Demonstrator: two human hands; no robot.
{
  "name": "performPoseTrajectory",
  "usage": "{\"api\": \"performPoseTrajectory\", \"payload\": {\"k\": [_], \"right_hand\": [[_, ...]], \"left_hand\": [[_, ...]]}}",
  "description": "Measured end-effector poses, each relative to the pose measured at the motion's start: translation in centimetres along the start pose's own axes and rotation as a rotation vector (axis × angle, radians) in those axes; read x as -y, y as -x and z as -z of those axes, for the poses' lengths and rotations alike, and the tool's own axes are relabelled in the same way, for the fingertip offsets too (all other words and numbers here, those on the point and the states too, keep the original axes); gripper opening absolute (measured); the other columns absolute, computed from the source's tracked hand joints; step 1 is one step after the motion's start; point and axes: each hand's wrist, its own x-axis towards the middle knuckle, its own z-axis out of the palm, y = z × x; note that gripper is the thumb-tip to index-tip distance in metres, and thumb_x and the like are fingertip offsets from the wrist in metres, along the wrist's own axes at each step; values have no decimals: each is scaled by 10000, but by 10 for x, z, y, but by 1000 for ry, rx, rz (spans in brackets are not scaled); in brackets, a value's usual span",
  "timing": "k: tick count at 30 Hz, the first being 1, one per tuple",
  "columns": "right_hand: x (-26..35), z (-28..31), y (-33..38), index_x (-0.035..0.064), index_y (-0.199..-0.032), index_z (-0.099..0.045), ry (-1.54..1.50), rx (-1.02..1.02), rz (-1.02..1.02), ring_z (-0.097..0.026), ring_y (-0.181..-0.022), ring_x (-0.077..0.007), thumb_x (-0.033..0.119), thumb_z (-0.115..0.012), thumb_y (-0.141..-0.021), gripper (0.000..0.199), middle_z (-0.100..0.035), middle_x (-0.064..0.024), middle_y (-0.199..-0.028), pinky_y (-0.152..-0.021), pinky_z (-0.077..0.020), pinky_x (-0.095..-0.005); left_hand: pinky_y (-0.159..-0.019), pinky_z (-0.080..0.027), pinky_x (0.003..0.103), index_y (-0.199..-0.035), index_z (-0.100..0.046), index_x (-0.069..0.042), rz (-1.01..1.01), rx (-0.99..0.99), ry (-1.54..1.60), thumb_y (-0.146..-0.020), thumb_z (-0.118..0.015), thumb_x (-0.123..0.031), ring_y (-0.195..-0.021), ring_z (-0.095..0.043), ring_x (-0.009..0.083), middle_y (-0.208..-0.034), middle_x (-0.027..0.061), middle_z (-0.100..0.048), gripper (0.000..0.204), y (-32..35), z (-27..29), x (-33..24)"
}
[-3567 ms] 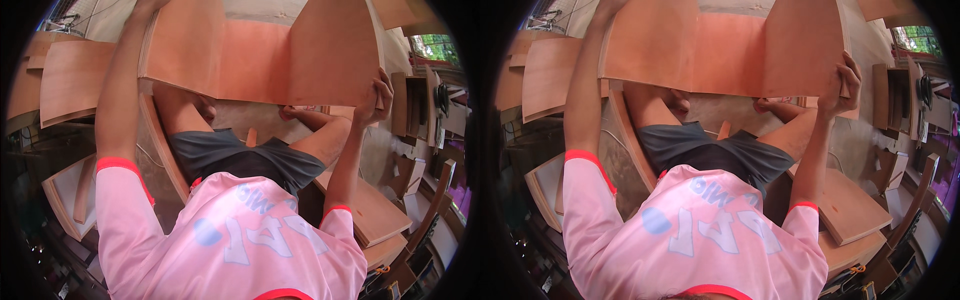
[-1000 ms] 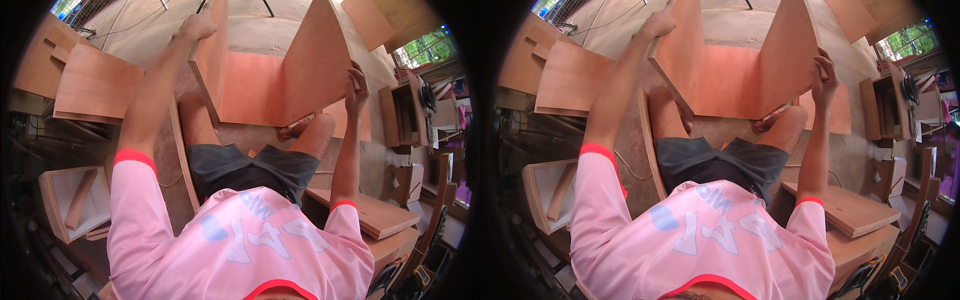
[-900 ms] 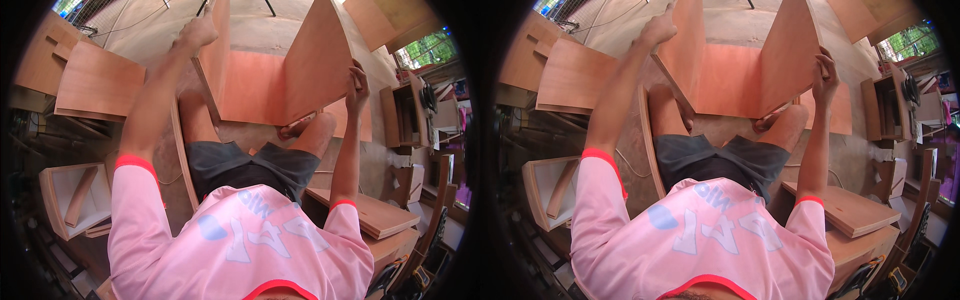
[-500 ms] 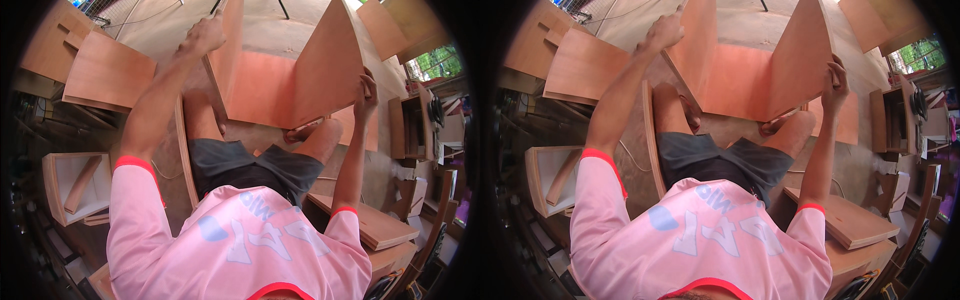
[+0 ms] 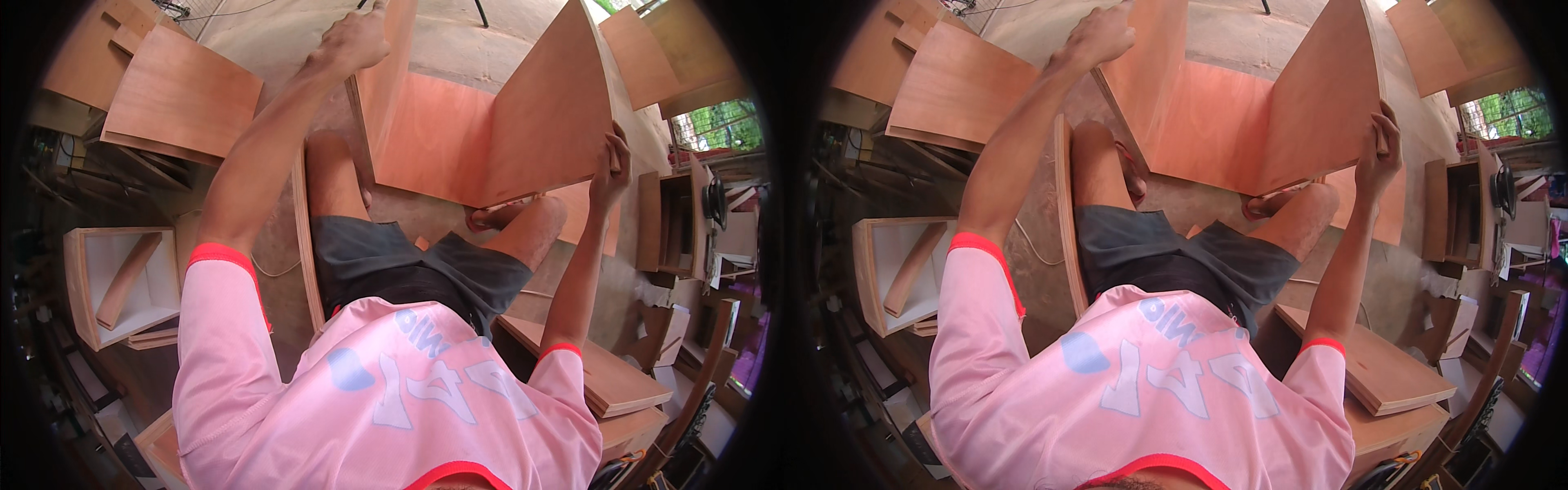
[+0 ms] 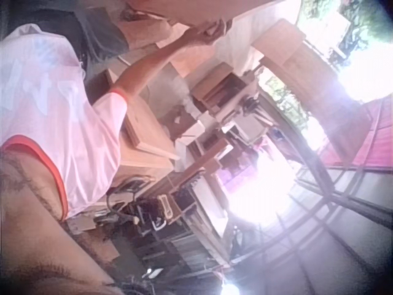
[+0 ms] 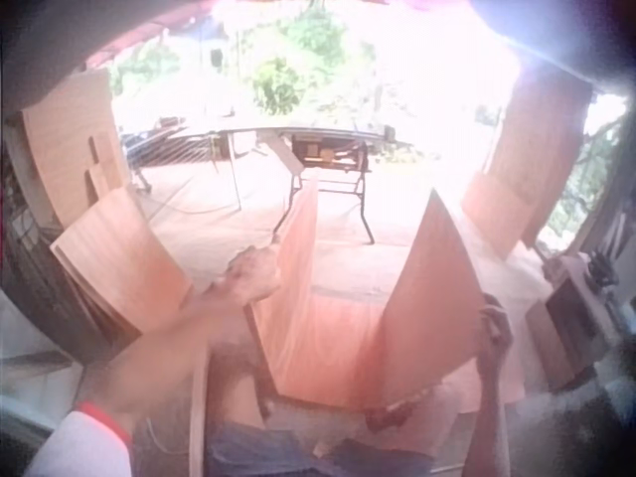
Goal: The person sits on the floor and repeatedly aligns and stacks several large pinkish wooden panels. They lift, rotate, and place the panels into a small pile, then stand and walk to a workbench to retrieve a small item from a drawer.
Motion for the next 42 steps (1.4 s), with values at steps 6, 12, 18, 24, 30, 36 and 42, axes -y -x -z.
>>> {"api": "performPoseTrajectory", "payload": {"k": [6, 12, 18, 24, 30, 36, 42], "right_hand": [[0, 1, 0, 2, -1133, -682, -8, -4, -13, -585, -1264, -226, 17, -596, -969, 186, -648, -128, -1362, -1079, -445, -354], [-3, 1, 0, 7, -1124, -683, -14, -5, 3, -592, -1260, -235, 33, -605, -970, 174, -649, -122, -1361, -1071, -451, -364], [-5, 2, 1, -8, -1136, -676, 8, 9, -2, -572, -1281, -230, 16, -591, -964, 193, -641, -126, -1370, -1100, -430, -361], [-5, 0, 2, -7, -1140, -670, 9, 16, -7, -566, -1287, -228, 21, -587, -970, 192, -632, -123, -1382, -1101, -427, -357], [-2, -2, 1, -7, -1146, -672, 26, 19, -18, -569, -1285, -226, 16, -581, -967, 201, -636, -123, -1377, -1098, -428, -356], [-1, -2, 1, -7, -1158, -673, 25, 18, 10, -571, -1282, -226, 7, -573, -965, 218, -639, -128, -1373, -1098, -428, -357], [-1, 1, -1, 5, -1132, -679, -16, 14, -10, -593, -1259, -237, 41, -625, -959, 185, -648, -123, -1364, -1077, -445, -362]], "left_hand": [[-920, -580, 501, -1651, -35, -172, 35, 53, 11, -845, -536, -82, -1046, -697, 403, -1126, 273, -699, 953, -3, 1, -3], [-940, -547, 525, -1522, -376, 14, 30, -71, -5, -855, -504, -103, -1035, -684, 458, -1079, 334, -689, 689, -11, -6, 4], [-927, -552, 532, -1518, -367, 34, 33, -87, 3, -858, -497, -97, -1029, -686, 462, -1030, 345, -692, 685, -12, -8, 9], [-930, -553, 526, -1532, -352, 25, 15, -80, 10, -856, -498, -101, -1020, -685, 471, -1035, 341, -693, 703, -10, -7, 9], [-924, -556, 524, -1555, -316, 22, 17, -71, 8, -864, -488, -107, -1018, -688, 467, -1031, 345, -692, 724, -8, -3, 8], [-921, -553, 532, -1549, -333, 10, 24, -67, 9, -876, -484, -110, -1023, -687, 469, -1033, 348, -690, 700, -9, -9, 9], [-915, -564, 507, -1458, -421, -74, 41, -32, -7, -890, -550, -160, -1030, -698, 415, -1089, 265, -711, 589, -10, -7, 12]]}}
